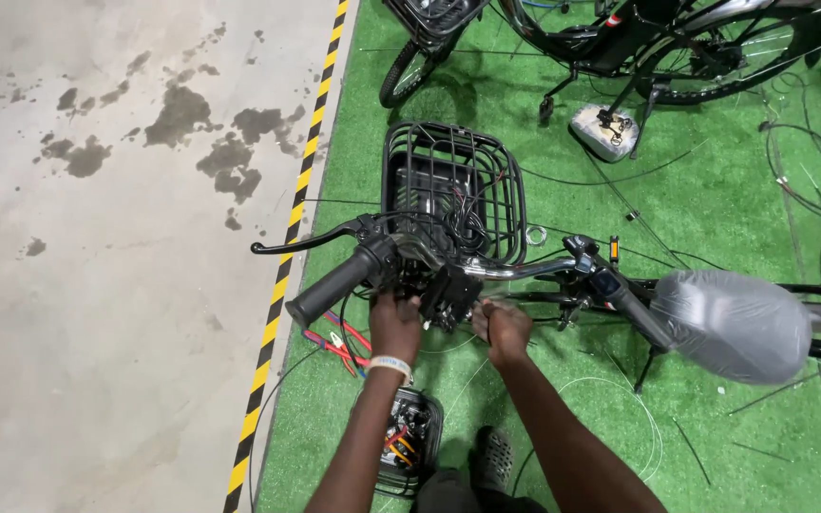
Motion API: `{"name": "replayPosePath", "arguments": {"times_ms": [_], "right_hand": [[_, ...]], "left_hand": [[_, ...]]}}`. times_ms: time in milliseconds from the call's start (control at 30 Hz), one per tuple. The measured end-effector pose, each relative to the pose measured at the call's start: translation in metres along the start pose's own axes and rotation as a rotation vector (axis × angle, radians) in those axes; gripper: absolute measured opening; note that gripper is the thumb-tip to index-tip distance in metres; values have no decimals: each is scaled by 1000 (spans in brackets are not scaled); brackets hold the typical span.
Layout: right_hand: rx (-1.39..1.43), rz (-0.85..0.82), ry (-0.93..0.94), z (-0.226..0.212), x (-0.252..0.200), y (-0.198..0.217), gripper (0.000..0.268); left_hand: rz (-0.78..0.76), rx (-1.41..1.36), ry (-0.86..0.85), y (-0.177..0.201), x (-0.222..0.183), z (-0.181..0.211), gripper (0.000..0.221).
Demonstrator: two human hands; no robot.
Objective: Threading a brake cable through the caliper and securing it on a bicycle front wheel assembly
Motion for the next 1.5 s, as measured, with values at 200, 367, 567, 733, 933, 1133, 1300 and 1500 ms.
{"name": "replayPosePath", "arguments": {"times_ms": [200,367,567,733,933,1133,1300,1500], "right_hand": [[-79,-52,72,7,12,-12,18],[-302,-177,135,6,25,-56,17],[-99,38,325,32,37,-69,15],[55,229,567,38,33,-47,14],[404,755,230,118,-15,-1,10],[743,665,-6,151,-115,-97,17],[788,859,154,130,-138,-83,13],[523,954,283,61,-130,-36,12]], "left_hand": [[-50,-867,470,2,-47,-51,49],[180,-378,-90,57,25,-57,62],[-170,-902,-156,65,111,6,42],[-55,510,-1032,55,111,55,21],[-740,-1174,-15,-26,178,-84,21],[-502,-265,-426,-4,231,-119,19],[-555,-293,-230,-16,254,-149,24],[-642,-312,-96,-55,241,-158,20]]}}
Point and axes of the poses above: each hand's wrist, its own x-axis towards the middle knuckle, its own y-axis out of the back of the hand, z = x × y, the point moved 8 cm from there along x, towards the middle knuckle, and after that the axes turned 10 degrees about z, right-handed, at the moved point
